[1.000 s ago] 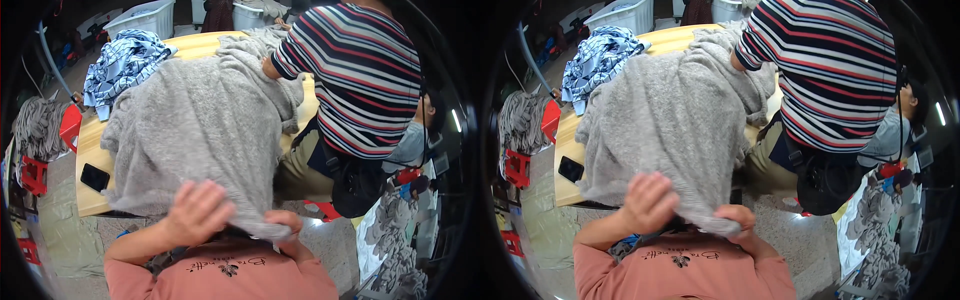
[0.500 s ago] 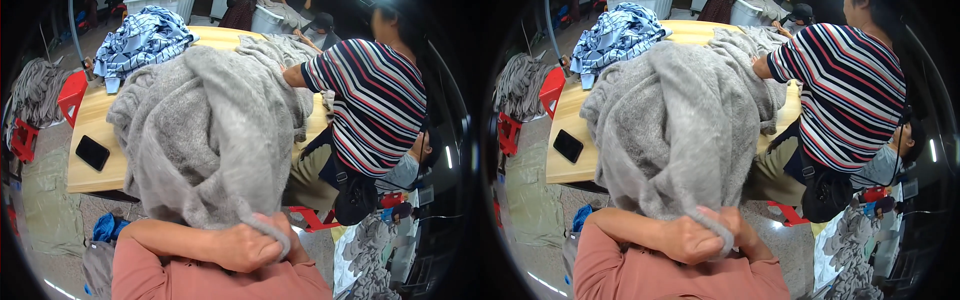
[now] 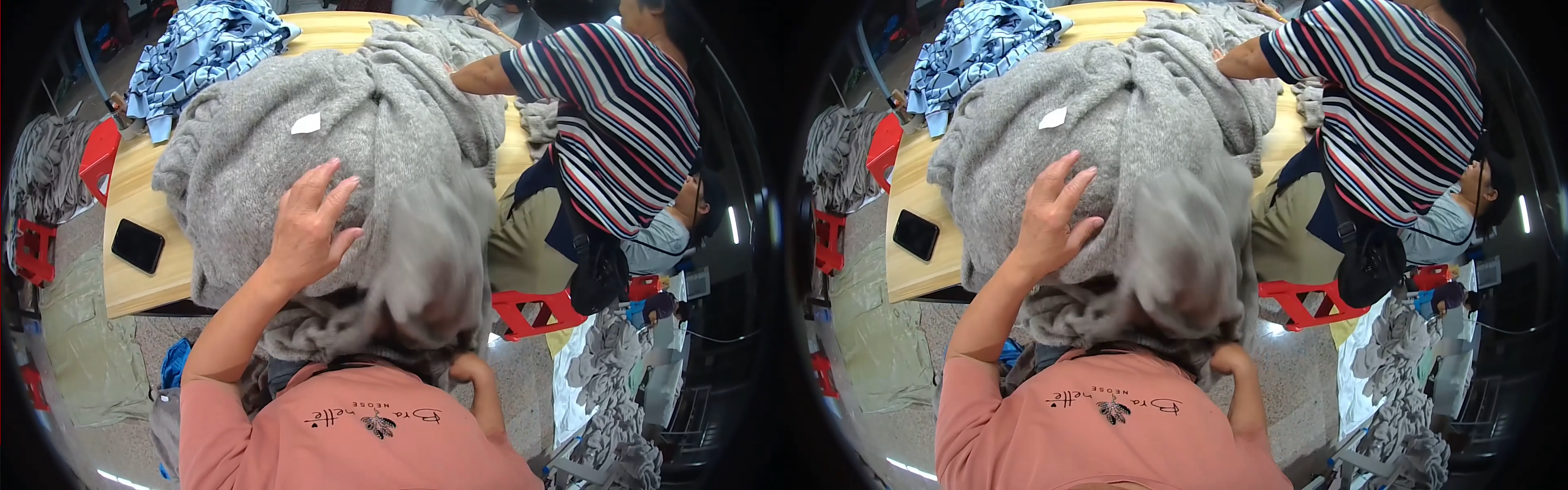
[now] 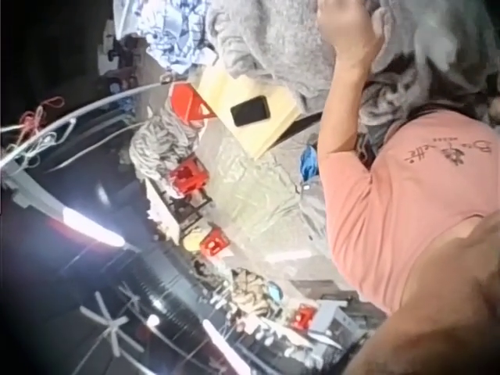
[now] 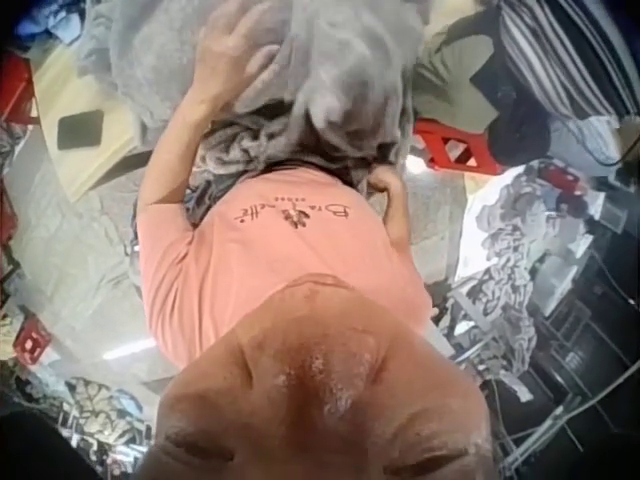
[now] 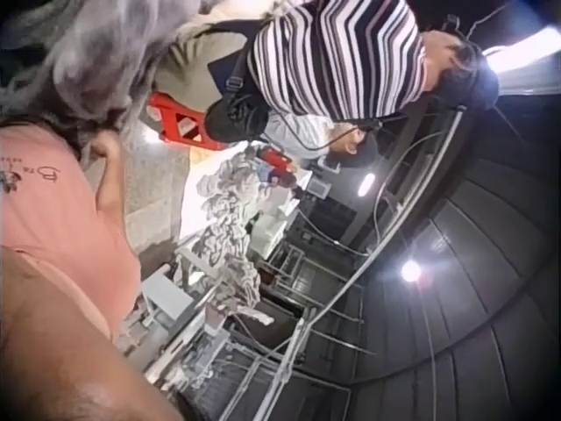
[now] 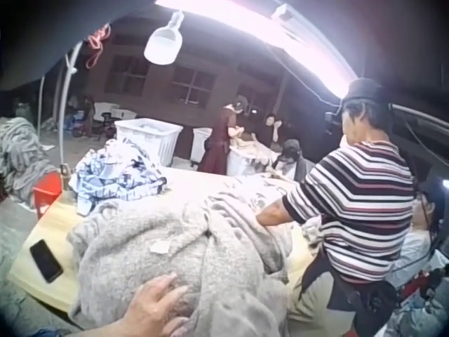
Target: Inspecting and handling pieces of grey fuzzy fabric on a work table.
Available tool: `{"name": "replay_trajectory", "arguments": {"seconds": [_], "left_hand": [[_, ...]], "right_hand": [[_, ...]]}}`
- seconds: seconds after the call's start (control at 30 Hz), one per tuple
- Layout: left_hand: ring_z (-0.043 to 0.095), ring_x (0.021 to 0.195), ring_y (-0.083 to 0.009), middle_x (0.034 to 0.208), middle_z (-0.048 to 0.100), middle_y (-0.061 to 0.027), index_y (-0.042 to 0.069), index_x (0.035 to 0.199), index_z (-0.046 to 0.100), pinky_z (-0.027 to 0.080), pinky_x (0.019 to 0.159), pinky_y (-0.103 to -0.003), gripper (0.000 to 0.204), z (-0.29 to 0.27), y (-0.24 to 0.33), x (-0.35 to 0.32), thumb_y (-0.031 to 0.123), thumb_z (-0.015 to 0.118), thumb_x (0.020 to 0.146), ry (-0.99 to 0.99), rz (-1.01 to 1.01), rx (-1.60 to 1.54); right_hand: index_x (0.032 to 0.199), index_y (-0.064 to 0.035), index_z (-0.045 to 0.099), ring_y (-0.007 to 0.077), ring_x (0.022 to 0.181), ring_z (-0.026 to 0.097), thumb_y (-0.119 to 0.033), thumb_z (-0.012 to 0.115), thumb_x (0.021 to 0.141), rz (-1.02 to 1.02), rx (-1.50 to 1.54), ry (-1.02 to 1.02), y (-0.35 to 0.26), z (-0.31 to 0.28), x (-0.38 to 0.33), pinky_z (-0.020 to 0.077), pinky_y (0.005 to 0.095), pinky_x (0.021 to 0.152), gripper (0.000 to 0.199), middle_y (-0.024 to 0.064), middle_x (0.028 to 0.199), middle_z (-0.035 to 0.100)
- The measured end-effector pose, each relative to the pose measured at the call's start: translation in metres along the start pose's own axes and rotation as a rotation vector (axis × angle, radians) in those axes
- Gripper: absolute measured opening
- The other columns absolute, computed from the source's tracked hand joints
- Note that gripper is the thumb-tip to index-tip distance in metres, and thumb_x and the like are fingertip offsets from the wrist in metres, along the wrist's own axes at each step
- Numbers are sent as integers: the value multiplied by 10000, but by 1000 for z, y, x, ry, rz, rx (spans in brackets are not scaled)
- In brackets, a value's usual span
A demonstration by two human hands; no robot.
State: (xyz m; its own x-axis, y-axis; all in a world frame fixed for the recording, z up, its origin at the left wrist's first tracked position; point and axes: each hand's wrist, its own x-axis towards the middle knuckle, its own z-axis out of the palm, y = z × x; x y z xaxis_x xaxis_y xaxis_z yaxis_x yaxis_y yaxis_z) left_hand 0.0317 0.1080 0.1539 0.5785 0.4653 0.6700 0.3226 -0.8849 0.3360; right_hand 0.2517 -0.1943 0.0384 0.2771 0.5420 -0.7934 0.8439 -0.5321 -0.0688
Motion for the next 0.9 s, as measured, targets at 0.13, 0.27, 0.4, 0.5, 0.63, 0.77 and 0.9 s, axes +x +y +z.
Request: {"name": "replay_trajectory", "arguments": {"seconds": [0.13,0.27,0.4,0.5,0.63,0.77,0.9], "left_hand": [[513,1020,-335,1124,524,-168,27,1149,488,420,830,-402,579,16,22,-30,202,715,646,-111,70,-258],[522,1008,-311,1058,562,-155,18,1139,491,427,828,-387,683,57,49,-94,379,732,612,-734,88,-824],[576,852,-347,910,607,-173,59,1090,520,454,760,-418,509,92,29,-155,230,680,637,-973,-232,-685],[595,778,-346,841,609,-192,35,997,556,471,713,-388,377,70,7,-179,144,636,645,-1001,-259,-331],[581,738,-198,780,603,-29,0,937,605,464,700,-309,298,-50,-27,-169,132,637,671,-659,-706,-1001],[549,729,-211,809,567,-99,1,902,594,452,647,-315,381,-160,-39,-150,296,601,661,-87,-321,-974],[544,741,-162,759,574,-75,-13,832,591,430,645,-286,293,-162,-34,-147,216,630,653,-64,-1030,-739]], "right_hand": [[830,17,651,82,634,547,38,551,625,-413,787,-117,-6,-16,-21,462,251,572,229,24,698,633],[656,27,625,164,545,575,-74,594,647,-1409,1244,338,-21,-52,-35,449,264,530,107,66,647,628],[718,20,620,159,604,576,-73,574,670,-1485,1433,253,-24,-70,-46,453,264,567,115,67,705,625],[764,15,617,156,649,577,-73,559,687,-1474,1500,286,-19,-75,-47,456,264,595,130,67,748,623],[825,7,612,152,708,578,-72,540,710,-1417,1585,321,-13,-74,-45,460,264,632,158,68,805,620],[887,0,607,147,767,580,-71,520,732,-1180,1701,325,-23,-69,-29,464,264,669,191,68,863,617],[926,8,598,139,790,582,-33,495,743,-680,1769,409,-43,-59,16,465,251,691,214,68,881,615]]}}
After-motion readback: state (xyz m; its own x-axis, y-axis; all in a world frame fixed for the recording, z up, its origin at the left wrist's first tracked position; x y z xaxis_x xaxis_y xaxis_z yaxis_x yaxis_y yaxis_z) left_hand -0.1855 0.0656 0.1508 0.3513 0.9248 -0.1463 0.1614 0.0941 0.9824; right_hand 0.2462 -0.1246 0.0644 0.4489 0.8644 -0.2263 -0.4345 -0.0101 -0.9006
